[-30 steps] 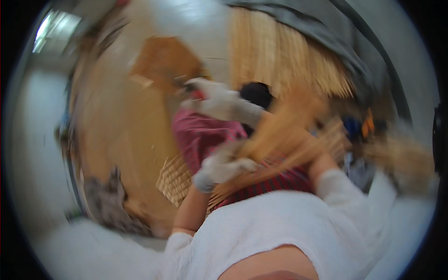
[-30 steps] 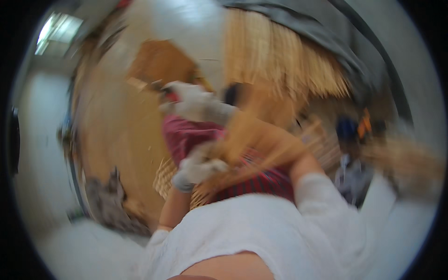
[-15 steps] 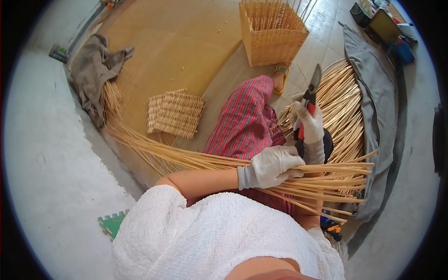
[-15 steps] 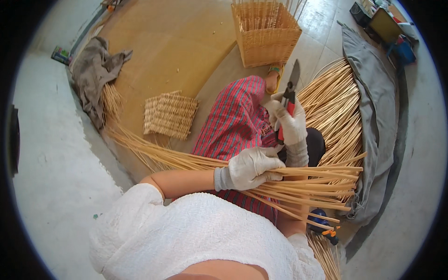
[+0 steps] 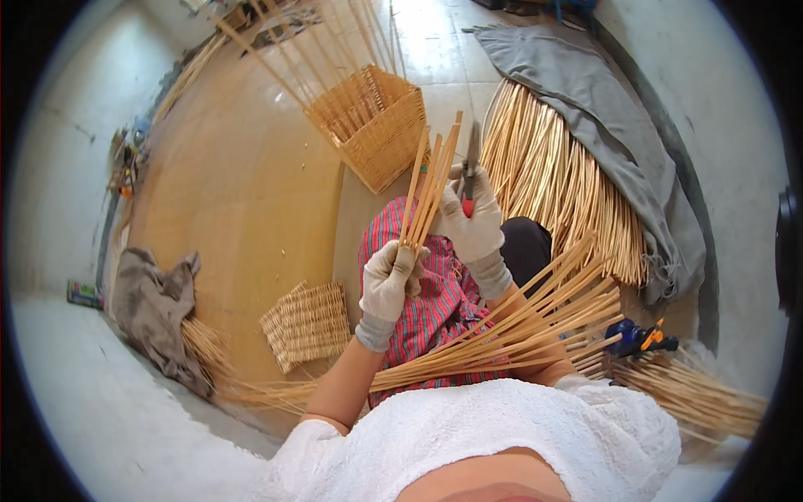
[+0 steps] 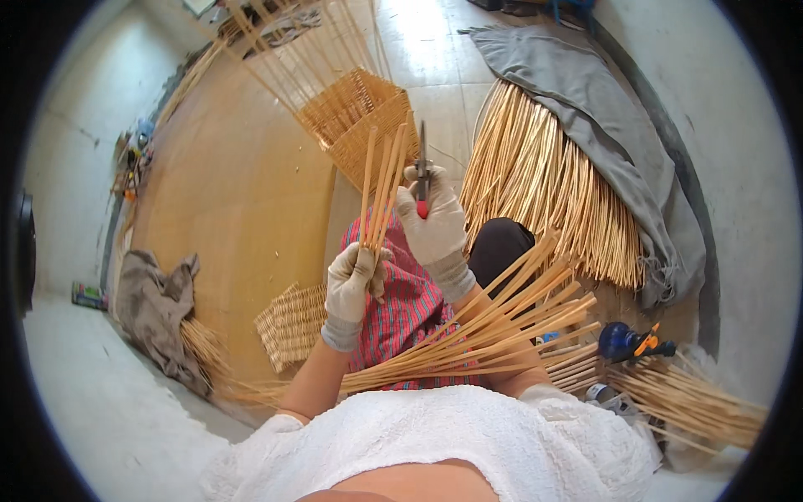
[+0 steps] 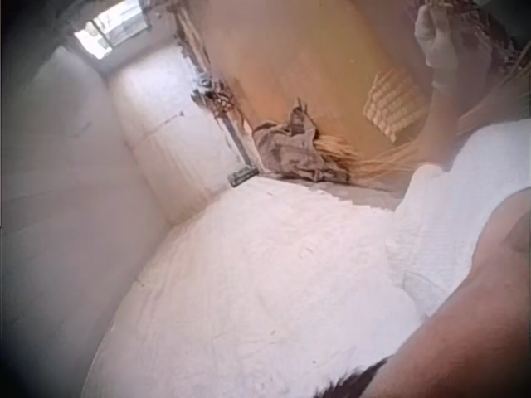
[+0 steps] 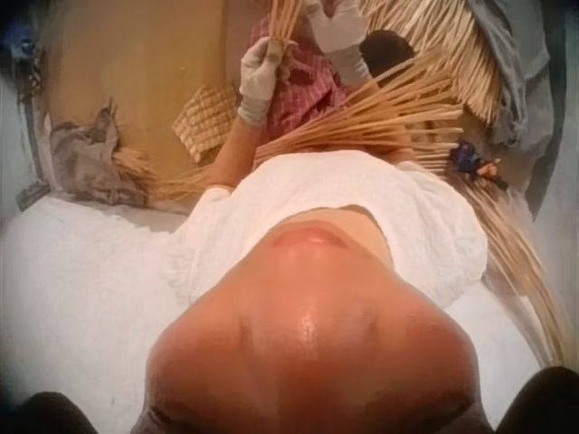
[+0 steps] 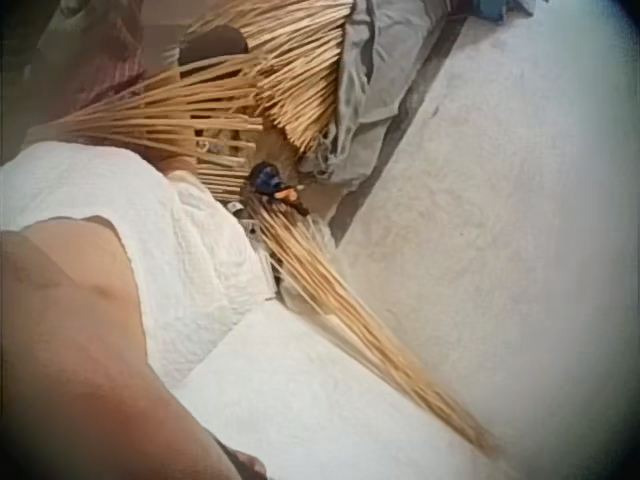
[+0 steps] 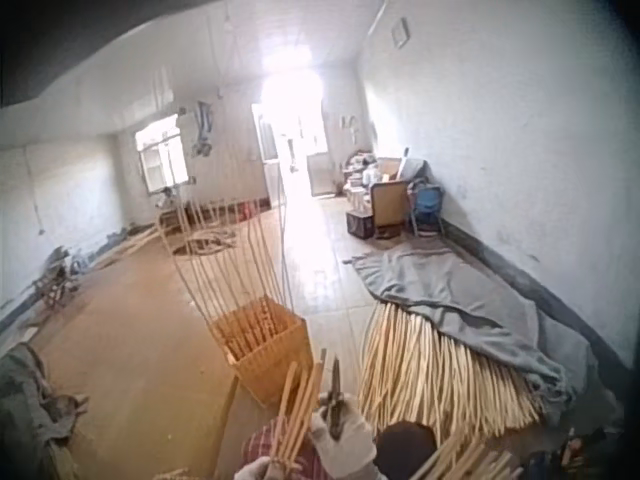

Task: The person sits on the floor and weaves a basket using thin wooden sticks. They spray the sticks with water, cut them to size with pliers, and use a power drill to secure the sticks into the basket frame. The person continues to weave and adjust the sticks throughout the video.

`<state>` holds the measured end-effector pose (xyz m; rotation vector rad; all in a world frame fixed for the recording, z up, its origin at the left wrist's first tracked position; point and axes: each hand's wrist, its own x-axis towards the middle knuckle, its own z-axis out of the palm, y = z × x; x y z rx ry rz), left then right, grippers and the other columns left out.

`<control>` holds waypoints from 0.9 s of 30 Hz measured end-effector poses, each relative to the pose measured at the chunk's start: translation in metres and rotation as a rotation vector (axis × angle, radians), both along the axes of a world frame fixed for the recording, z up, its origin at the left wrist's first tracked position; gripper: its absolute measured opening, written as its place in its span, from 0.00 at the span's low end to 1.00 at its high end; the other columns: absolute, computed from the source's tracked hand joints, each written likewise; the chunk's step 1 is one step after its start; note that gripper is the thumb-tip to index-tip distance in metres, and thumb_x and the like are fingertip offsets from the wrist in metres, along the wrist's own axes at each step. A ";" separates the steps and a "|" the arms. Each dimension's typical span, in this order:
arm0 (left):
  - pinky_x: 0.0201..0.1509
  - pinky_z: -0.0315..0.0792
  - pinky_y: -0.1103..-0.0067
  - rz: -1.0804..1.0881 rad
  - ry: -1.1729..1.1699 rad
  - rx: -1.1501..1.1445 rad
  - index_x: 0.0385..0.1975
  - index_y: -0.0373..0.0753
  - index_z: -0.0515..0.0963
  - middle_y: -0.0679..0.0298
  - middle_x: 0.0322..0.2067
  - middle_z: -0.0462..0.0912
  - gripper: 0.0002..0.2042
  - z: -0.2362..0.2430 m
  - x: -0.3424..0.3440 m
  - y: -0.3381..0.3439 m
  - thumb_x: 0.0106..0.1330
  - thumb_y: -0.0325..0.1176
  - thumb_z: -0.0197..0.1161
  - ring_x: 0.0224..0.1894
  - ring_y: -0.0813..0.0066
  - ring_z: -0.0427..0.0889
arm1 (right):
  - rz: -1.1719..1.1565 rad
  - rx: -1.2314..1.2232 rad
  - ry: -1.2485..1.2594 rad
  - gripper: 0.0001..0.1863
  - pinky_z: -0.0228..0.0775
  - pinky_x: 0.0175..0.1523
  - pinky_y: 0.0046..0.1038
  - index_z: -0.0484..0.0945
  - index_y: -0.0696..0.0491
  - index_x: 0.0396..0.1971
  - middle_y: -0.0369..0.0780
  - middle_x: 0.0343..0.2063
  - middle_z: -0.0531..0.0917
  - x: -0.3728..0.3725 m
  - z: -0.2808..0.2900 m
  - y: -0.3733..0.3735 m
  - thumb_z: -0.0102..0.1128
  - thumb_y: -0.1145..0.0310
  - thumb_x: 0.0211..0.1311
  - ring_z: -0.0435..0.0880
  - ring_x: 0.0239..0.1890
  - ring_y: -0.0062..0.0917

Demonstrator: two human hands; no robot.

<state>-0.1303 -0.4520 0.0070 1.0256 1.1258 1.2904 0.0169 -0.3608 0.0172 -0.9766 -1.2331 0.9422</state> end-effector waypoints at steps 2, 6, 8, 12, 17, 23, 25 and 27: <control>0.19 0.66 0.87 0.023 0.001 -0.015 0.40 0.33 0.80 0.70 0.21 0.76 0.16 0.000 0.003 -0.002 0.78 0.42 0.54 0.16 0.88 0.69 | -0.044 0.020 -0.061 0.16 0.73 0.36 0.24 0.75 0.51 0.53 0.33 0.26 0.77 0.002 0.007 0.003 0.63 0.70 0.66 0.76 0.27 0.15; 0.19 0.67 0.87 -0.002 0.008 -0.040 0.40 0.33 0.80 0.68 0.23 0.77 0.16 0.004 0.007 -0.008 0.78 0.42 0.54 0.17 0.87 0.71 | -0.001 -0.030 -0.162 0.24 0.75 0.41 0.27 0.71 0.51 0.60 0.34 0.29 0.80 0.014 0.012 0.012 0.64 0.66 0.65 0.80 0.31 0.20; 0.19 0.67 0.87 -0.011 0.007 -0.044 0.40 0.33 0.80 0.68 0.23 0.77 0.17 0.006 0.009 -0.010 0.78 0.43 0.54 0.17 0.87 0.71 | 0.041 -0.018 -0.146 0.25 0.76 0.44 0.28 0.71 0.52 0.60 0.35 0.30 0.81 0.021 0.010 0.014 0.64 0.65 0.65 0.81 0.33 0.21; 0.19 0.69 0.86 -0.001 0.020 -0.036 0.40 0.34 0.79 0.68 0.23 0.77 0.17 0.007 0.013 -0.011 0.78 0.43 0.54 0.17 0.86 0.72 | 0.036 0.088 -0.142 0.22 0.75 0.45 0.27 0.73 0.54 0.57 0.36 0.32 0.81 0.028 0.005 0.013 0.65 0.64 0.65 0.81 0.35 0.20; 0.20 0.71 0.86 0.037 -0.025 -0.042 0.40 0.35 0.78 0.67 0.21 0.77 0.16 0.008 0.014 -0.014 0.78 0.43 0.54 0.17 0.85 0.74 | 0.053 -0.053 -0.047 0.14 0.74 0.41 0.25 0.75 0.55 0.47 0.36 0.28 0.81 0.021 -0.005 0.003 0.63 0.65 0.67 0.79 0.31 0.19; 0.20 0.72 0.85 -0.045 -0.083 -0.092 0.40 0.36 0.77 0.67 0.21 0.77 0.16 0.008 0.013 -0.020 0.78 0.45 0.52 0.17 0.84 0.74 | -0.005 0.045 -0.138 0.17 0.76 0.45 0.30 0.73 0.56 0.53 0.41 0.31 0.83 -0.001 -0.012 -0.001 0.61 0.70 0.67 0.85 0.38 0.27; 0.20 0.72 0.85 -0.056 -0.097 -0.099 0.40 0.36 0.78 0.67 0.21 0.77 0.16 0.007 0.014 -0.021 0.78 0.45 0.52 0.17 0.84 0.74 | 0.058 0.042 0.023 0.20 0.76 0.49 0.29 0.71 0.57 0.56 0.42 0.38 0.83 -0.006 -0.011 0.001 0.61 0.72 0.66 0.84 0.45 0.27; 0.20 0.71 0.85 -0.065 -0.108 -0.131 0.41 0.36 0.78 0.67 0.21 0.77 0.17 0.007 0.015 -0.022 0.78 0.45 0.52 0.17 0.85 0.74 | 0.177 0.031 0.249 0.23 0.75 0.54 0.28 0.68 0.59 0.58 0.43 0.45 0.81 -0.008 -0.009 0.003 0.61 0.75 0.64 0.82 0.50 0.26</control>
